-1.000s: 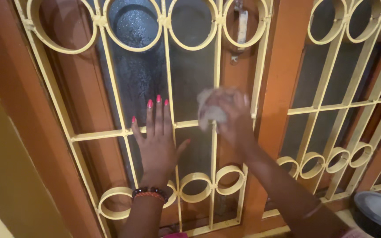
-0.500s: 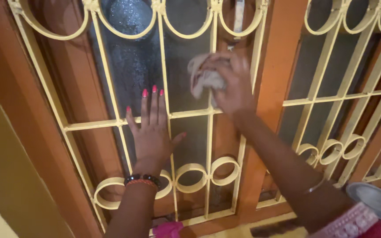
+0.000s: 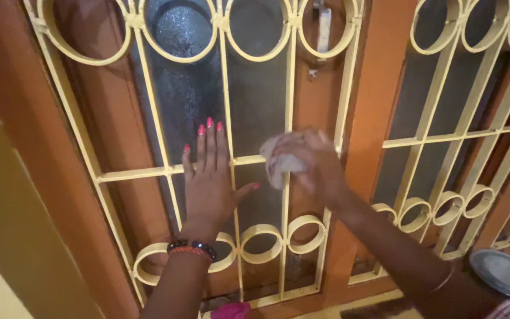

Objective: The person cleans the glass panes of a security door using a cloth and a spray bottle. They wipe the glass in circular and vertical motions, occasionally spraying the surface with liquid to aid in cleaning.

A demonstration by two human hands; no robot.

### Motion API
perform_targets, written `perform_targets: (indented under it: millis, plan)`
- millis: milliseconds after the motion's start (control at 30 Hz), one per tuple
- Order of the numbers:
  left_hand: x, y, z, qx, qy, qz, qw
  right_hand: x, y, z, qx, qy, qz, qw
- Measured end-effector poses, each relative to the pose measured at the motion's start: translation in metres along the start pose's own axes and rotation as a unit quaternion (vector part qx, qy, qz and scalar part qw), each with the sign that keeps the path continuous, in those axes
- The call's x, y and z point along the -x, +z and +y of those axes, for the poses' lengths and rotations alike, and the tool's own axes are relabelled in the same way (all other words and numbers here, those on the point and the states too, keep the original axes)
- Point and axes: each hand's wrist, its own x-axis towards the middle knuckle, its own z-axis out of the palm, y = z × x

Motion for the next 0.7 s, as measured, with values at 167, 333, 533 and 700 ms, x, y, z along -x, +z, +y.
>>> perform_targets:
  millis: [167,333,533,700]
  plan:
    - [-0.019,-0.009,0.001,0.047,0.036,0.061,0.996,-0.07,-0.022,0.014,0.046,-0.024,0.059,0.997]
    - [-0.035,-0.005,0.004,0.042,0.065,0.098,0.992,-0.084,-0.009,0.027,0.062,-0.015,0.089,0.994]
    - [-0.038,0.02,0.001,0.032,0.063,0.113,0.991,-0.026,0.01,0.026,0.062,-0.03,0.036,0.997]
    - [-0.033,0.02,-0.004,0.033,0.083,0.124,0.988,0.013,-0.003,0.032,0.076,-0.088,-0.054,0.992]
